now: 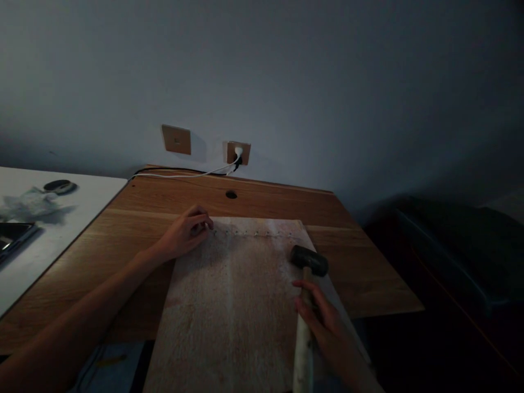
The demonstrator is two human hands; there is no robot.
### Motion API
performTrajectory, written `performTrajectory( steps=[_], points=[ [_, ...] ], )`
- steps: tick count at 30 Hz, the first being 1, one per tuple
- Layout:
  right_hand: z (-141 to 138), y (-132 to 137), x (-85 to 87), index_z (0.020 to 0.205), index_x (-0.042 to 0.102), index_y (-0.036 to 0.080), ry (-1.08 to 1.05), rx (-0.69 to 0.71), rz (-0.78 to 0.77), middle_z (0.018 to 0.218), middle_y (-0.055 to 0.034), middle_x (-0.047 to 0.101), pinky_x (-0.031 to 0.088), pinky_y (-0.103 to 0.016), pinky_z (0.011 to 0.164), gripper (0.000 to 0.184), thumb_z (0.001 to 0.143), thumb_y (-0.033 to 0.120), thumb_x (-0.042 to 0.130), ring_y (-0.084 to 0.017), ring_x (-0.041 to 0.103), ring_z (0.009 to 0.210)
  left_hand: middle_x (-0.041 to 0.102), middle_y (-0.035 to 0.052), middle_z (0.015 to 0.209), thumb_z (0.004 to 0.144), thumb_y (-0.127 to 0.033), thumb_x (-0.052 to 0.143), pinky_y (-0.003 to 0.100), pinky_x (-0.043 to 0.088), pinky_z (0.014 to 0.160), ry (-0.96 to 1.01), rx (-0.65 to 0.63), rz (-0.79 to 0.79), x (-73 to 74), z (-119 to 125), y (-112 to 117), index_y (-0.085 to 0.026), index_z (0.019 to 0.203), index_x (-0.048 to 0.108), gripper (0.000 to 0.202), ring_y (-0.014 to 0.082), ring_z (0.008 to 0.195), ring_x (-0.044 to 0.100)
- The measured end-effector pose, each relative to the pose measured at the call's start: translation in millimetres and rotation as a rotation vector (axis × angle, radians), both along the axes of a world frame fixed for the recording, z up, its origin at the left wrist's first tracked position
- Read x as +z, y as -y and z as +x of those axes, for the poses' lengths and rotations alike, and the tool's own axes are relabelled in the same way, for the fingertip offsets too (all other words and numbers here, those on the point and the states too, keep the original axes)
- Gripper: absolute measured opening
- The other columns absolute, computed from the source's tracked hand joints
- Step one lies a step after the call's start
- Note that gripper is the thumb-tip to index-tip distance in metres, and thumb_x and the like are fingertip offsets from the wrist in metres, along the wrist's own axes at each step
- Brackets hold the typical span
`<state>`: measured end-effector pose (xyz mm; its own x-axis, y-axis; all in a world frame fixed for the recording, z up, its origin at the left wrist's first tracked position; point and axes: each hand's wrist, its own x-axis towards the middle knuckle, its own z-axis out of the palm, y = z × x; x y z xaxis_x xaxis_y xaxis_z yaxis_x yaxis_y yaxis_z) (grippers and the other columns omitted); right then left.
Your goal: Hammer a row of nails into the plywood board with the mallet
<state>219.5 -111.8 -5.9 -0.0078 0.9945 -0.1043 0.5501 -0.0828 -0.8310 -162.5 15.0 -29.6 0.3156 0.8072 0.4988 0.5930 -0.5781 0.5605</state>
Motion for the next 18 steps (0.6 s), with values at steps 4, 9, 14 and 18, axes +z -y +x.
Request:
performTrajectory(
  steps=[4,9,14,18],
  points=[
    [-13.3,-2.6,0.5,0.132,0.065,0.022,-0.038,0.117,-0.048,0.083,-0.0044,0.067,0.054,-0.029,0.058,0.057,0.093,0.063,0.056,-0.018,0.065,0.064,0.054,0.005,0.101,0.086,-0.016,0.055,0.026,0.05,0.069,-0.018,-0.002,0.028,-1.5,3.0,1.4,-0.019,0.092,0.071,0.017,0.0129,0.077,0.056],
    [-23.9,-5.6,-9.9,0.125,0.067,0.018,-0.029,0.118,0.036,0.078,-0.0032,0.064,0.045,-0.025,0.046,0.052,0.096,0.059,0.056,-0.013,0.056,0.051,0.055,0.0048,0.1,0.088,-0.014,0.054,0.026,0.05,0.067,-0.042,-0.023,0.038,2.6,6.0,5.1,-0.019,0.095,0.071,0.019,0.0121,0.075,0.056],
    [-27.2,-5.3,-19.1,0.114,0.071,0.017,-0.021,0.046,0.166,0.069,-0.0004,0.059,0.042,-0.024,0.046,0.043,0.097,0.054,0.057,-0.012,0.053,0.05,0.057,0.0047,0.098,0.086,-0.013,0.053,0.026,0.05,0.069,-0.083,-0.019,0.027,5.0,7.2,6.4,-0.018,0.094,0.069,0.018,0.0125,0.076,0.057],
    [-25.7,-3.6,-19.7,0.116,0.07,0.018,-0.037,0.059,0.163,0.073,-0.001,0.061,0.042,-0.023,0.046,0.041,0.098,0.053,0.057,-0.012,0.055,0.051,0.059,0.0053,0.098,0.085,-0.013,0.053,0.027,0.051,0.07,-0.103,-0.024,0.033,5.6,7.6,5.9,-0.018,0.093,0.069,0.018,0.0131,0.076,0.059]
  ],
)
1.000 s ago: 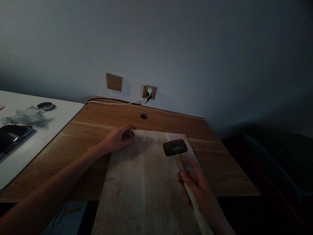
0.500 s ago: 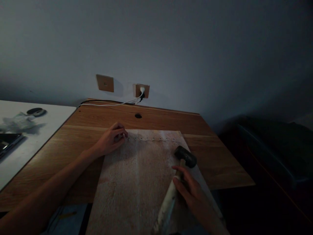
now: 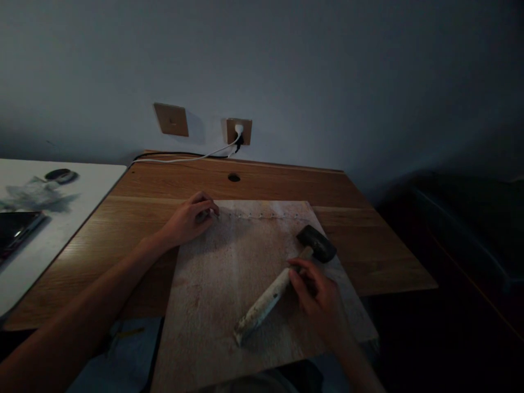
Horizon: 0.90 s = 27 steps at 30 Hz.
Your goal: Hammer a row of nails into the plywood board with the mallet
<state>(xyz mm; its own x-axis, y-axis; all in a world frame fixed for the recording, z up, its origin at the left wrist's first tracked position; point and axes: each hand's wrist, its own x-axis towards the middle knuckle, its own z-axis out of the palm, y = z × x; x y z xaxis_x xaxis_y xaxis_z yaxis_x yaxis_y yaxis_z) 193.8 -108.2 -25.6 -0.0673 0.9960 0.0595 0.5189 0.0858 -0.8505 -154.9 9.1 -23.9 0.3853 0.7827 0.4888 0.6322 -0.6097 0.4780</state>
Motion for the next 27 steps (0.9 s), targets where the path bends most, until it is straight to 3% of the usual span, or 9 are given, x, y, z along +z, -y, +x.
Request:
performTrajectory(
  steps=[7,16,27],
  points=[
    [0.5,-0.3,2.0,0.114,0.071,0.018,0.001,-0.003,0.016,0.074,-0.0008,0.06,0.043,-0.023,0.046,0.038,0.098,0.051,0.059,-0.012,0.056,0.053,0.06,0.0048,0.098,0.086,-0.017,0.056,0.028,0.052,0.073,-0.003,0.007,-0.024,3.7,3.2,2.4,-0.018,0.096,0.067,0.014,0.0137,0.077,0.059],
    [0.9,-0.7,1.6,0.115,0.07,0.018,0.004,-0.005,-0.007,0.076,-0.0024,0.062,0.043,-0.023,0.047,0.039,0.099,0.052,0.057,-0.012,0.057,0.055,0.059,0.0033,0.091,0.092,-0.039,0.066,0.029,0.052,0.074,0.038,0.126,-0.075,-2.5,3.3,-1.7,-0.019,0.091,0.069,0.021,0.0147,0.078,0.059],
    [-0.5,-1.8,4.4,0.113,0.071,0.018,0.014,-0.001,-0.001,0.074,-0.0022,0.062,0.043,-0.024,0.048,0.039,0.098,0.052,0.058,-0.013,0.057,0.055,0.063,0.0032,0.088,0.091,-0.036,0.066,0.029,0.052,0.075,0.056,0.111,-0.139,-0.2,0.8,-2.8,-0.02,0.09,0.076,0.019,0.0145,0.077,0.061]
  ],
)
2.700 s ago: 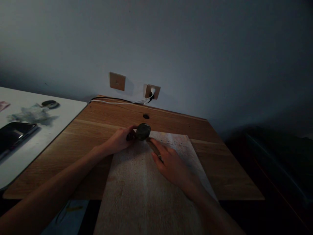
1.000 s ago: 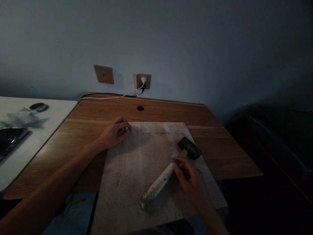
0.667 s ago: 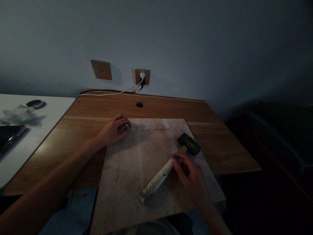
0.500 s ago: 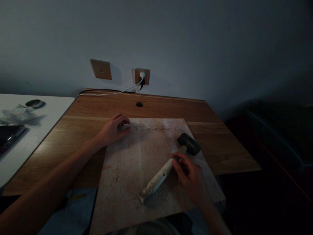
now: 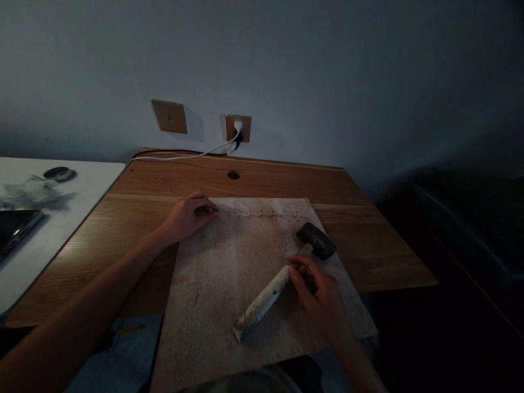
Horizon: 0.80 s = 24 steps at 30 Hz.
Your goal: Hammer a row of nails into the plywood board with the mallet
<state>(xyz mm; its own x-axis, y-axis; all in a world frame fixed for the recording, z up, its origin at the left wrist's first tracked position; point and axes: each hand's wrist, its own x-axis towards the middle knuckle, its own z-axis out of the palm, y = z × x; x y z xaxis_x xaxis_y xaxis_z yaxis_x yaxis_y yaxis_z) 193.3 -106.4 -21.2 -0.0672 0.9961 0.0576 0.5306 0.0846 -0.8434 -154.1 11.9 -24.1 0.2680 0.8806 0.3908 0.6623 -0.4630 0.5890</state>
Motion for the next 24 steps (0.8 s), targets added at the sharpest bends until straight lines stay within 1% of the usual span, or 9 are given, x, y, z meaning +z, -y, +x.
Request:
performTrajectory(
  steps=[5,10,16,24],
  points=[
    [1.0,0.5,-2.0,0.115,0.07,0.017,-0.014,0.008,0.003,0.072,-0.0011,0.061,0.042,-0.024,0.048,0.04,0.099,0.052,0.057,-0.012,0.056,0.054,0.064,0.0034,0.088,0.091,-0.036,0.067,0.029,0.053,0.075,0.011,-0.007,-0.017,1.8,-0.3,0.5,-0.019,0.09,0.076,0.019,0.0147,0.077,0.062],
    [1.4,0.6,-2.6,0.115,0.07,0.018,-0.014,0.0,-0.015,0.074,-0.0022,0.062,0.042,-0.024,0.047,0.041,0.098,0.053,0.058,-0.013,0.056,0.054,0.065,0.0037,0.086,0.091,-0.039,0.068,0.029,0.052,0.073,0.008,0.005,-0.017,2.9,0.2,1.0,-0.019,0.088,0.076,0.021,0.0157,0.077,0.063],
    [0.2,0.7,0.2,0.114,0.071,0.018,-0.002,0.005,-0.001,0.074,-0.0024,0.062,0.043,-0.024,0.048,0.041,0.098,0.053,0.057,-0.013,0.058,0.055,0.066,0.0039,0.088,0.092,-0.035,0.065,0.029,0.052,0.075,-0.009,-0.001,-0.028,3.2,-0.7,1.2,-0.02,0.09,0.076,0.019,0.0156,0.078,0.063],
    [1.8,-0.3,-5.1,0.116,0.07,0.018,-0.005,0.009,0.002,0.074,-0.002,0.061,0.041,-0.023,0.047,0.042,0.099,0.054,0.057,-0.012,0.056,0.055,0.066,0.0033,0.087,0.091,-0.034,0.067,0.029,0.053,0.075,0.001,-0.011,-0.016,1.6,-0.9,-0.4,-0.02,0.09,0.076,0.017,0.0151,0.078,0.063]
  ],
)
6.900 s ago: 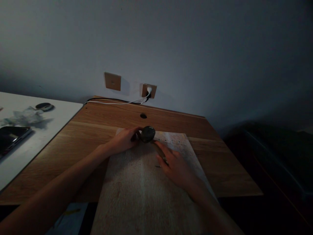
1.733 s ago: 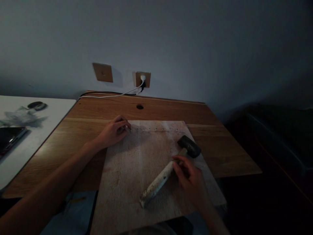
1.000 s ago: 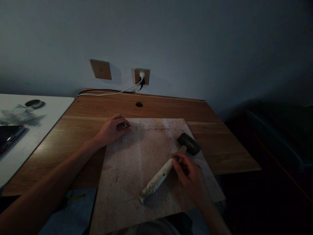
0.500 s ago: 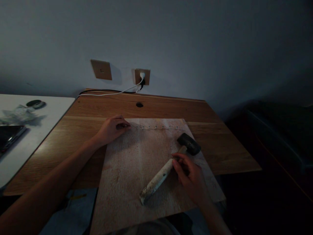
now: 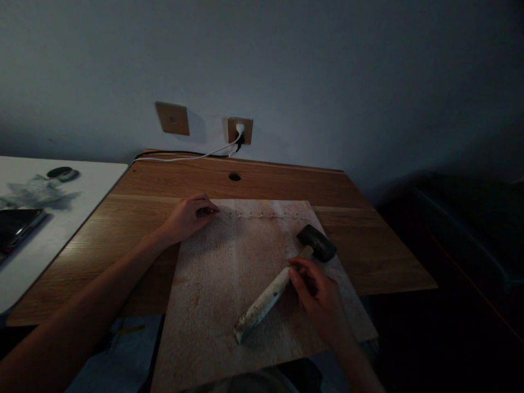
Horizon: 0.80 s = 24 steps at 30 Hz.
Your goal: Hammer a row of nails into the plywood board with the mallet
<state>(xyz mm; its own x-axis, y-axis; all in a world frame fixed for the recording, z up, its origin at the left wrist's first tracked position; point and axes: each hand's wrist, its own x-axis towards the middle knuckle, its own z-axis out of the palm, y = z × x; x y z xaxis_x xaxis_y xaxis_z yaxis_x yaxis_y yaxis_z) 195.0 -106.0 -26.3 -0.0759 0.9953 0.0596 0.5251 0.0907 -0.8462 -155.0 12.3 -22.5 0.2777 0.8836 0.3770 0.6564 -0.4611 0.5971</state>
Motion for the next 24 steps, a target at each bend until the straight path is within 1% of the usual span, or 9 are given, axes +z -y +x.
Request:
performTrajectory(
  steps=[4,11,17,20,24],
  points=[
    [0.1,0.5,-0.1,0.115,0.07,0.018,0.006,-0.006,0.008,0.074,-0.0019,0.061,0.044,-0.024,0.05,0.042,0.099,0.054,0.057,-0.013,0.056,0.055,0.065,0.0034,0.089,0.09,-0.031,0.066,0.029,0.053,0.074,0.016,0.001,-0.006,-1.5,0.9,1.4,-0.02,0.092,0.076,0.015,0.0148,0.078,0.064],
    [1.1,1.1,-1.3,0.115,0.071,0.018,0.011,-0.012,-0.005,0.075,-0.003,0.064,0.042,-0.024,0.048,0.043,0.098,0.055,0.057,-0.014,0.058,0.056,0.064,0.004,0.089,0.088,-0.042,0.071,0.029,0.052,0.07,0.012,0.061,0.012,-3.0,2.5,1.4,-0.02,0.09,0.076,0.023,0.0157,0.077,0.063],
    [0.5,0.6,-1.3,0.116,0.07,0.018,-0.001,-0.009,-0.004,0.075,-0.0021,0.062,0.042,-0.023,0.047,0.041,0.099,0.054,0.057,-0.012,0.056,0.054,0.065,0.0029,0.084,0.09,-0.044,0.069,0.028,0.053,0.071,0.041,0.043,0.003,-3.2,3.3,1.7,-0.02,0.085,0.076,0.026,0.0148,0.075,0.063],
    [-0.6,0.3,0.0,0.114,0.07,0.018,0.0,-0.013,0.004,0.073,-0.0012,0.06,0.041,-0.024,0.046,0.042,0.098,0.054,0.057,-0.012,0.056,0.054,0.065,0.0025,0.083,0.09,-0.042,0.069,0.028,0.052,0.07,0.039,0.044,0.003,-3.0,3.7,2.3,-0.02,0.083,0.075,0.024,0.0144,0.074,0.062],
    [-1.2,0.3,1.2,0.116,0.07,0.017,-0.01,-0.005,-0.008,0.075,-0.0012,0.06,0.041,-0.024,0.046,0.042,0.099,0.054,0.057,-0.012,0.054,0.053,0.064,0.0021,0.081,0.09,-0.035,0.069,0.028,0.05,0.069,0.04,0.029,0.002,-3.9,3.9,2.2,-0.019,0.081,0.073,0.019,0.0141,0.073,0.061]
  ],
)
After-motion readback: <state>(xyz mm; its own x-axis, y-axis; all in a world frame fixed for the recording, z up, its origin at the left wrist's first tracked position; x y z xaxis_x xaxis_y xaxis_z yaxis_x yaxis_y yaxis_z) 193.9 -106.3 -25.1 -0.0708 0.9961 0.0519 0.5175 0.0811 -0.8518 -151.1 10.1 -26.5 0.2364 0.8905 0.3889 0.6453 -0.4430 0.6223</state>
